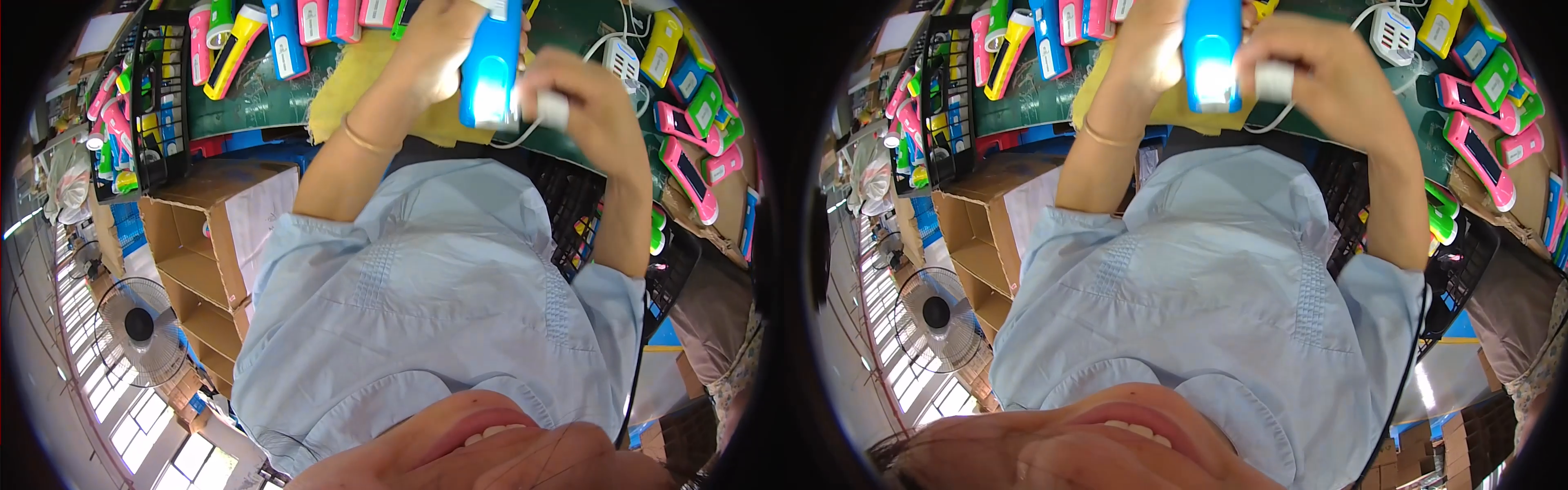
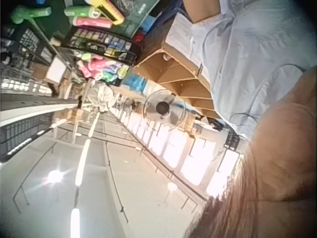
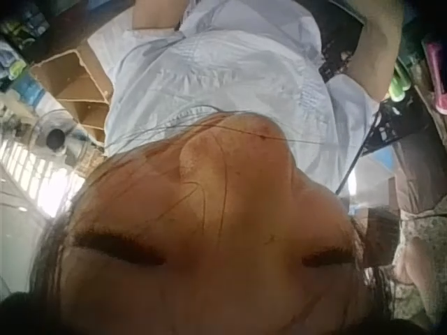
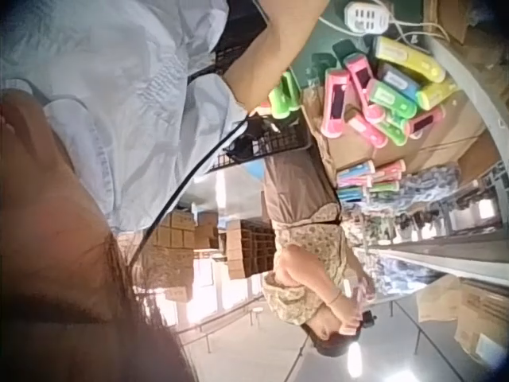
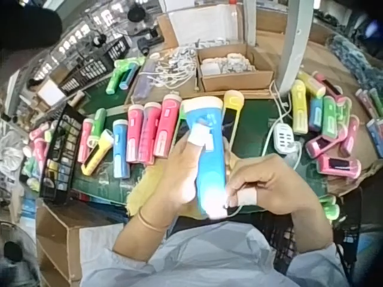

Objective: Testing multiple flashlights by turning them on, checking functionality, and wiping them with a cloth.

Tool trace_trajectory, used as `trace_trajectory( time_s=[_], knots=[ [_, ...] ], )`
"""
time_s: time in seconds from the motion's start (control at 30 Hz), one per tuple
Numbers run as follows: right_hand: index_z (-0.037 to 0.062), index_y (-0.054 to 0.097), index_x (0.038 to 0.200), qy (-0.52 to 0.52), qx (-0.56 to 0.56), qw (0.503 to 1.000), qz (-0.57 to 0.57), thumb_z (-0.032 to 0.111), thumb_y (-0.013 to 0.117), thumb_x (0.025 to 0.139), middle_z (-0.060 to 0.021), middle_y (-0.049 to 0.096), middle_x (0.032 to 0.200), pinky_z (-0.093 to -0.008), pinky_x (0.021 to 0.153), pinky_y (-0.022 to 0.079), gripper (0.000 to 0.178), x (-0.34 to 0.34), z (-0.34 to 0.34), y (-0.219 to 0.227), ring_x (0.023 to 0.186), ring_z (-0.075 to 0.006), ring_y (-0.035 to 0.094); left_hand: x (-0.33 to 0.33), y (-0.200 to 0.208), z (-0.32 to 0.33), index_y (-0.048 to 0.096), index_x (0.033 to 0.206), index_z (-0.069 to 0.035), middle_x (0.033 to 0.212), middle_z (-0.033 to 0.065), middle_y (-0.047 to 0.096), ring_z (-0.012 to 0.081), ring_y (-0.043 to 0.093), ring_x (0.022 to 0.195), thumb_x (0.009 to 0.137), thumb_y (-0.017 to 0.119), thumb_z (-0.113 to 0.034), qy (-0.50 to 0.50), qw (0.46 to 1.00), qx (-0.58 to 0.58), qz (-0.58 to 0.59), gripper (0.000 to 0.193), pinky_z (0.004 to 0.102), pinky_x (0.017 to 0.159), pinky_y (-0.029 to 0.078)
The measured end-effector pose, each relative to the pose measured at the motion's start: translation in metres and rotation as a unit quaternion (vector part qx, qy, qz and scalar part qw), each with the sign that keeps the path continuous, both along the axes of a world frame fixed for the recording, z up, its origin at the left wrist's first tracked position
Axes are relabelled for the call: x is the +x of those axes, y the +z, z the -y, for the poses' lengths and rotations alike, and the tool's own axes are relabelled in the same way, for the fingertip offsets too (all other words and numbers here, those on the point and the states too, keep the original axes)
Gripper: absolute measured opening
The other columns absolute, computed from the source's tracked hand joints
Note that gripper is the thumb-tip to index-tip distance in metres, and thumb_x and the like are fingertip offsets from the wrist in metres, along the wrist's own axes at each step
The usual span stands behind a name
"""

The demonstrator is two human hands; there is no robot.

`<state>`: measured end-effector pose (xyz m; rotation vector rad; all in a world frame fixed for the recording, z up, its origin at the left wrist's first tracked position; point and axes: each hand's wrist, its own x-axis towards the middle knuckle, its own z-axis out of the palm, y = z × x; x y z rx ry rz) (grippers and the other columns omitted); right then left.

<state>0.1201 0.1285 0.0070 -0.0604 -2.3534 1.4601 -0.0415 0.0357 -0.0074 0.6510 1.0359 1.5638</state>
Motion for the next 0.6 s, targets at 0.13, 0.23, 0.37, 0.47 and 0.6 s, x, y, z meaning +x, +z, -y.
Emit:
trace_trajectory(
  time_s=[0.13, 0.23, 0.37, 0.47, 0.6],
  knots=[
    [0.0051, 0.061, 0.090, -0.081, 0.077, 0.993, -0.048, 0.002, 0.065, 0.068, -0.0089, 0.056, 0.088, -0.0285, 0.067, 0.044, 0.023, 0.006, 0.045, 0.005, 0.078, -0.0232, 0.055, -0.001, 0.009, -0.001, 0.050, 0.108, -0.004, 0.087, 0.0081, 0.057, 0.0187, 0.058, 0.073, 0.088, 0.041, -0.056, 0.031, 0.990, 0.105, 0.085, 0.056, 0.0305, 0.064, 0.050],
    [0.0022, 0.061, 0.092, -0.040, 0.284, 0.938, -0.193, 0.005, 0.066, 0.062, -0.0075, 0.053, 0.080, -0.0325, 0.058, 0.041, 0.031, 0.011, 0.052, -0.024, 0.070, -0.0220, 0.051, 0.005, -0.002, -0.002, 0.047, 0.113, -0.009, 0.088, 0.0056, 0.055, 0.0190, 0.056, 0.072, 0.088, 0.039, -0.057, 0.030, 0.988, 0.112, 0.106, 0.055, 0.0320, 0.065, 0.049],
    [0.0034, 0.063, 0.092, -0.012, 0.304, 0.926, -0.225, 0.006, 0.065, 0.060, -0.0034, 0.047, 0.070, -0.0295, 0.053, 0.039, 0.033, 0.013, 0.058, -0.015, 0.063, -0.0180, 0.048, 0.004, -0.015, 0.000, 0.048, 0.113, -0.010, 0.086, 0.0041, 0.054, 0.0168, 0.052, 0.068, 0.087, 0.039, -0.057, 0.048, 0.958, 0.069, 0.273, 0.055, 0.0296, 0.062, 0.046],
    [0.0053, 0.062, 0.100, -0.167, 0.271, 0.933, -0.167, 0.016, 0.074, 0.054, -0.0030, 0.045, 0.067, -0.0283, 0.050, 0.039, 0.049, 0.001, 0.069, -0.012, 0.060, -0.0176, 0.049, 0.019, -0.014, 0.005, 0.046, 0.118, -0.010, 0.087, 0.0037, 0.051, 0.0156, 0.049, 0.068, 0.087, 0.037, -0.059, 0.043, 0.950, 0.142, 0.276, 0.059, 0.0274, 0.060, 0.043],
    [0.0040, 0.057, 0.100, -0.385, 0.108, 0.912, -0.095, 0.025, 0.077, 0.068, -0.0061, 0.055, 0.076, -0.0243, 0.051, 0.041, 0.043, -0.025, 0.063, -0.035, 0.058, -0.0137, 0.050, 0.015, -0.020, -0.002, 0.043, 0.116, -0.001, 0.087, 0.0120, 0.059, 0.0207, 0.060, 0.084, 0.084, 0.041, -0.061, 0.113, 0.960, 0.255, 0.028, 0.069, 0.0318, 0.066, 0.053]
  ],
)
